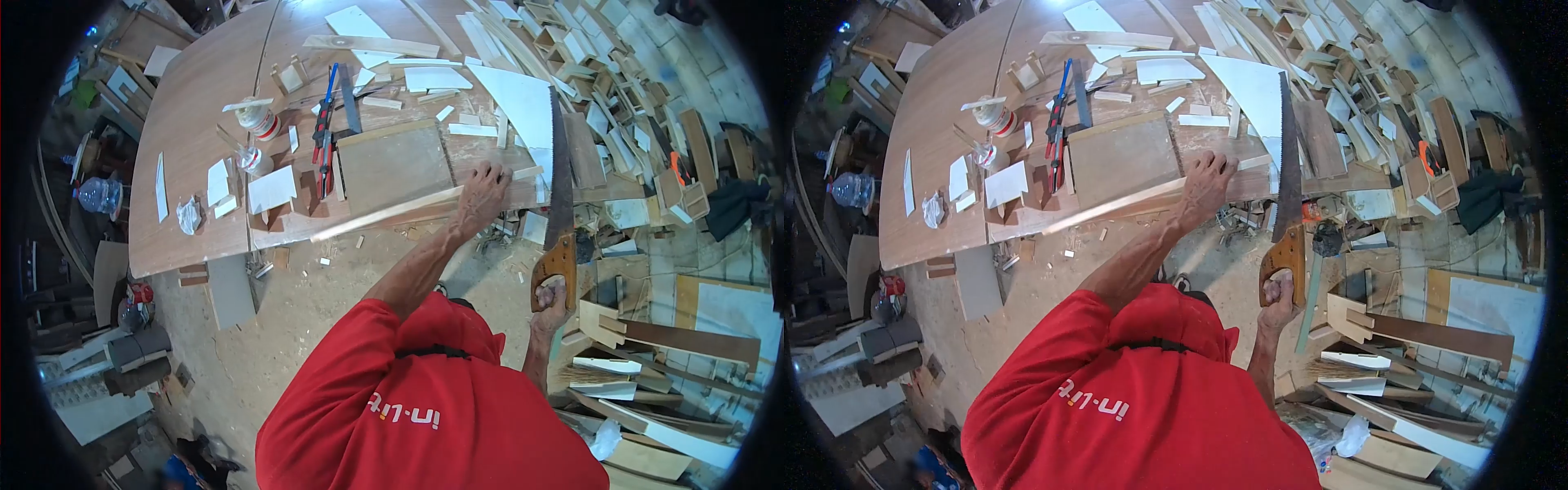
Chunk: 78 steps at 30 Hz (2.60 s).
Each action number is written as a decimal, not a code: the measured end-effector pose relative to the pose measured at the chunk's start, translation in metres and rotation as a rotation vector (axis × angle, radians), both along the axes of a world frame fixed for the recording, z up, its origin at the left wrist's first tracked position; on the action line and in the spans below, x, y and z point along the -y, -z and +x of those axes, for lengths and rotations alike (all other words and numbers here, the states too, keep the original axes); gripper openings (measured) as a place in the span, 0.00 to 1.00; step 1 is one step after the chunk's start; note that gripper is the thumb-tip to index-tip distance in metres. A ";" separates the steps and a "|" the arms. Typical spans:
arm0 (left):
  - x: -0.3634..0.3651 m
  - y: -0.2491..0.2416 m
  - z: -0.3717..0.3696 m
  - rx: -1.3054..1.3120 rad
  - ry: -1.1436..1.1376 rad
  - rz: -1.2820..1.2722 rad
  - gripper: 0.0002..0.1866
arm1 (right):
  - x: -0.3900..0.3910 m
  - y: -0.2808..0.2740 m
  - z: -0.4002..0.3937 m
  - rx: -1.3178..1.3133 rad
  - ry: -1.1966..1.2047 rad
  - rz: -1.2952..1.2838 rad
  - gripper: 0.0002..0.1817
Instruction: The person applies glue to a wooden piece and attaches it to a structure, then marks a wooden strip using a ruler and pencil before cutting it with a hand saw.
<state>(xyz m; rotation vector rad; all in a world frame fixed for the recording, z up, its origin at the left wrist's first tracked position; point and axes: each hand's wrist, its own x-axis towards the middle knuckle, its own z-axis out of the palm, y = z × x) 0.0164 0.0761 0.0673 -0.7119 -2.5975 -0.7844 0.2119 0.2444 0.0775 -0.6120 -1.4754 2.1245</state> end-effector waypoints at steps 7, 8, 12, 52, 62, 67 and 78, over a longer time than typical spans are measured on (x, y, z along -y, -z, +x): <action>0.027 0.035 -0.002 -0.017 -0.187 -0.112 0.25 | 0.001 -0.008 -0.009 0.038 -0.002 -0.030 0.05; 0.036 0.044 -0.003 -0.026 -0.215 -0.079 0.25 | 0.002 -0.011 -0.011 0.063 -0.026 0.001 0.06; 0.071 0.060 -0.007 0.023 -0.262 0.000 0.27 | -0.008 -0.011 -0.003 0.082 -0.229 0.142 0.08; 0.071 0.059 0.024 0.065 -0.567 0.054 0.10 | -0.045 -0.001 0.020 0.232 -0.573 0.446 0.14; 0.062 0.068 0.007 0.098 -0.498 0.004 0.28 | -0.031 -0.007 0.026 0.148 -0.489 0.665 0.13; 0.056 0.071 0.000 0.162 -0.518 0.074 0.29 | -0.034 -0.004 0.035 0.201 -0.598 0.538 0.22; 0.047 0.062 -0.007 0.251 -0.672 0.119 0.12 | -0.039 -0.003 0.039 0.173 -0.632 0.560 0.25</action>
